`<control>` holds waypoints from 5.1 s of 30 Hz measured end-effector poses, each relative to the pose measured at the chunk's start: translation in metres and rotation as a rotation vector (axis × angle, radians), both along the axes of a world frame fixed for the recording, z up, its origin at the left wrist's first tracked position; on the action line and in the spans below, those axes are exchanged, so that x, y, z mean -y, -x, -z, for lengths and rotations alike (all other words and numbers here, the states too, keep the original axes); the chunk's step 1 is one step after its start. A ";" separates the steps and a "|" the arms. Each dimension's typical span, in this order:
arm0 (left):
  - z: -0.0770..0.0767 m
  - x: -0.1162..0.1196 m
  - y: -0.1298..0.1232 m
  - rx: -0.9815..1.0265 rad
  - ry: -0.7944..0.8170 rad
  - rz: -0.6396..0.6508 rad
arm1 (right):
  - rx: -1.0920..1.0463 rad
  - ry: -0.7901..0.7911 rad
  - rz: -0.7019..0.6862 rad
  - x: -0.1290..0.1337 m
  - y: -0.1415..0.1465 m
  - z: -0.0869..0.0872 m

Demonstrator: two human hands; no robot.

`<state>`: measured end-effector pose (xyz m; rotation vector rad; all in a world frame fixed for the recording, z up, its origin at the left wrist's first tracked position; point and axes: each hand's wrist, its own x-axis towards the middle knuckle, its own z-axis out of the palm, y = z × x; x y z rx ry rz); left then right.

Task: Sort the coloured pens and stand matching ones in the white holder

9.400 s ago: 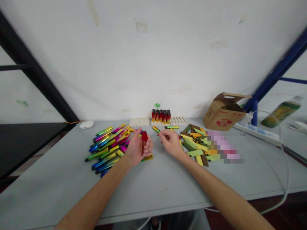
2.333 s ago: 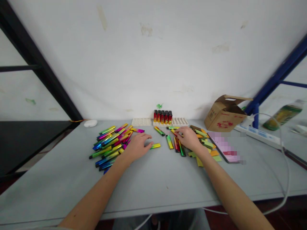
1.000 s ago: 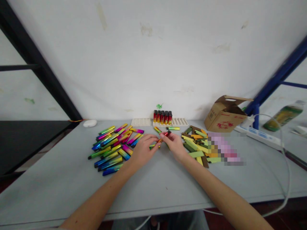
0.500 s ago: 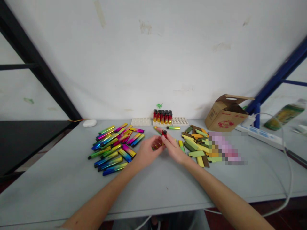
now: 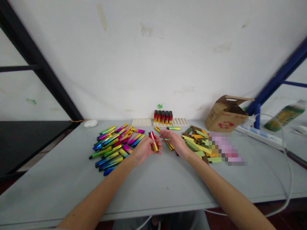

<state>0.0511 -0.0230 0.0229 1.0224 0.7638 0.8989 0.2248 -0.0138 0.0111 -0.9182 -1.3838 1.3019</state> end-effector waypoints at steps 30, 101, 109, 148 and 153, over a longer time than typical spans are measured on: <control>0.002 0.003 -0.003 0.132 0.168 0.211 | 0.192 -0.404 0.292 0.015 0.016 0.000; -0.006 -0.006 0.003 -0.025 0.064 -0.175 | -0.595 0.423 -0.160 0.000 -0.012 -0.007; -0.006 -0.005 0.002 -0.058 0.058 -0.224 | -0.610 0.413 -0.153 0.002 -0.012 -0.009; -0.009 -0.003 0.008 0.165 0.046 -0.107 | -0.691 0.442 -0.172 0.001 -0.014 -0.012; -0.006 -0.002 0.005 0.208 -0.010 -0.098 | -0.649 0.417 -0.138 0.001 -0.015 -0.017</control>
